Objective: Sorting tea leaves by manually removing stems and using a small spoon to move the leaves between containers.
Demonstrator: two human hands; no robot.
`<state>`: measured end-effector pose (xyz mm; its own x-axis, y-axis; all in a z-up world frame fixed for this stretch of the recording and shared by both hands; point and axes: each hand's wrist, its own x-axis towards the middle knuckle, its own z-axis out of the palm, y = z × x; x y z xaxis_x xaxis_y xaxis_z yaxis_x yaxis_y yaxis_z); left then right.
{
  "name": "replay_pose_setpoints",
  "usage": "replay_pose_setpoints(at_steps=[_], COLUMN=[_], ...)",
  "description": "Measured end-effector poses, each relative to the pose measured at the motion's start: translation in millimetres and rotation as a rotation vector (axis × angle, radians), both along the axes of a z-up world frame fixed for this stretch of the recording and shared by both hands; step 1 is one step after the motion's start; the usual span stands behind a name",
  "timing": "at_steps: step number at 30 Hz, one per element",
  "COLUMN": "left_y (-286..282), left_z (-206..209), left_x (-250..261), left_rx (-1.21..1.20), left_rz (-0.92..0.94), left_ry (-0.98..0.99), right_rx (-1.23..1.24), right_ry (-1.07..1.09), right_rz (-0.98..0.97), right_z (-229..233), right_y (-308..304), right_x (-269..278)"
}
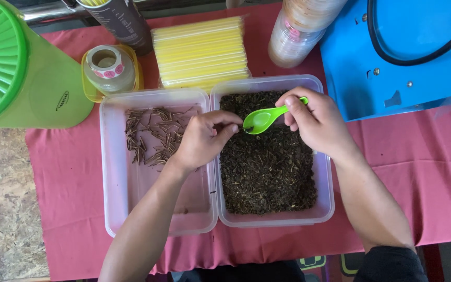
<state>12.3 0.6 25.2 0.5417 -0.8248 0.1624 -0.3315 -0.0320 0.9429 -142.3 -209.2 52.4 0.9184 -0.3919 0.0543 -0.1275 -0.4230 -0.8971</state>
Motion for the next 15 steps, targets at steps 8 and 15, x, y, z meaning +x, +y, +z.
replay_pose_setpoints(at_steps=[8, 15], left_y=[-1.8, 0.1], left_z=[-27.4, -29.4], left_x=[-1.4, -3.9], left_rx=[-0.009, 0.019], left_rz=[-0.004, -0.020], left_ry=[-0.098, -0.162], right_rx=[0.090, 0.097], right_ry=[-0.067, -0.067], right_rz=[-0.002, 0.015], right_z=[0.0, 2.9], right_y=[6.8, 8.9], right_x=[0.8, -0.6])
